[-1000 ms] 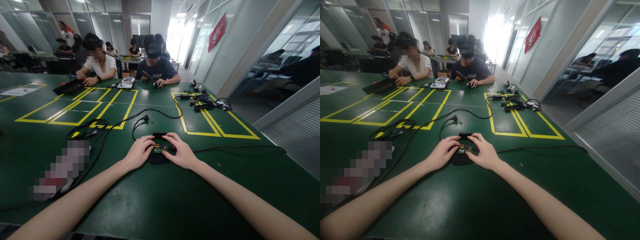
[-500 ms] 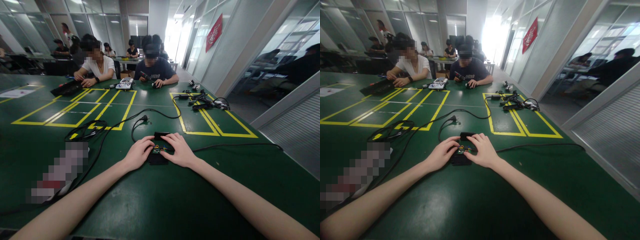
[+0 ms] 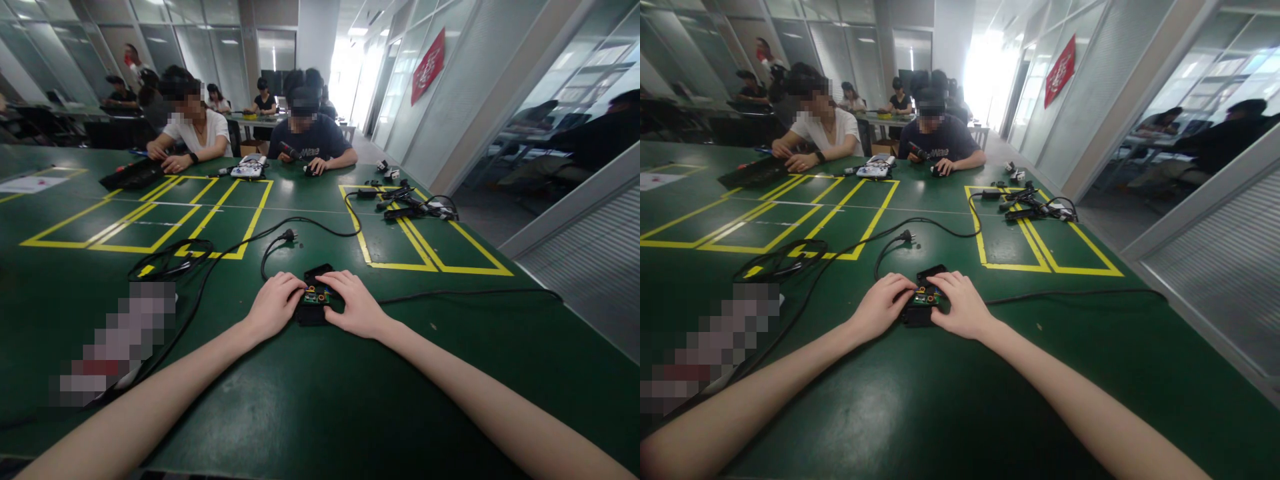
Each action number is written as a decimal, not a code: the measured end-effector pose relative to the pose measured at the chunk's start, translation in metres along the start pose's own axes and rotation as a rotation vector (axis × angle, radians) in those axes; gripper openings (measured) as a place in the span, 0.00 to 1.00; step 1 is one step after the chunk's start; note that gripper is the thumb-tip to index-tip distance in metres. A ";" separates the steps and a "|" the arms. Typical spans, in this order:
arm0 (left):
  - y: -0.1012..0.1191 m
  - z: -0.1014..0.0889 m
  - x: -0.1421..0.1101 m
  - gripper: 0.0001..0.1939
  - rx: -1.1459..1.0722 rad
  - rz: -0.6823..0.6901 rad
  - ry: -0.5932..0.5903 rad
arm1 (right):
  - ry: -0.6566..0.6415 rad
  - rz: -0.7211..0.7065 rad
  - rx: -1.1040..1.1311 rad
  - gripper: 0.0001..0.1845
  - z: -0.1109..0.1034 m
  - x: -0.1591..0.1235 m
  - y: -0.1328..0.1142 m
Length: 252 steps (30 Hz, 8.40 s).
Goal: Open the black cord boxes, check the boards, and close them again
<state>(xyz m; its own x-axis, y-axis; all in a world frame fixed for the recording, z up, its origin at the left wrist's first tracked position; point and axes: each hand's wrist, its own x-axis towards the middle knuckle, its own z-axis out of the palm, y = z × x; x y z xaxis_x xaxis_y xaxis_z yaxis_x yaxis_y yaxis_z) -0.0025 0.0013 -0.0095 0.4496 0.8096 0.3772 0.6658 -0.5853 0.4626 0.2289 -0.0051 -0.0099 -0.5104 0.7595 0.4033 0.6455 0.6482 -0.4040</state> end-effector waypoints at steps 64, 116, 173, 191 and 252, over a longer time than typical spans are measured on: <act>0.003 -0.006 0.002 0.08 -0.146 -0.057 0.143 | 0.031 0.030 -0.072 0.08 -0.020 -0.016 0.025; 0.002 -0.016 0.001 0.03 -0.153 0.023 0.013 | 0.021 -0.102 0.006 0.11 -0.022 -0.025 0.022; 0.002 -0.014 0.002 0.08 -0.049 0.110 -0.019 | -0.030 -0.187 -0.204 0.12 -0.023 -0.018 0.025; -0.003 -0.008 0.002 0.29 0.091 -0.049 -0.050 | -0.064 -0.073 -0.213 0.25 -0.017 -0.017 0.026; 0.003 -0.012 -0.003 0.30 -0.281 0.097 -0.034 | 0.207 0.384 0.746 0.15 -0.006 -0.005 0.007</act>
<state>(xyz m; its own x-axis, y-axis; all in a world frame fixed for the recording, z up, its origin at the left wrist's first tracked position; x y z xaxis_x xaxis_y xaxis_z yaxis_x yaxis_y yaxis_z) -0.0088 -0.0033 0.0002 0.5260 0.7476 0.4054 0.4303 -0.6451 0.6314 0.2396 -0.0046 -0.0101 -0.1729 0.9552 0.2400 0.1732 0.2694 -0.9473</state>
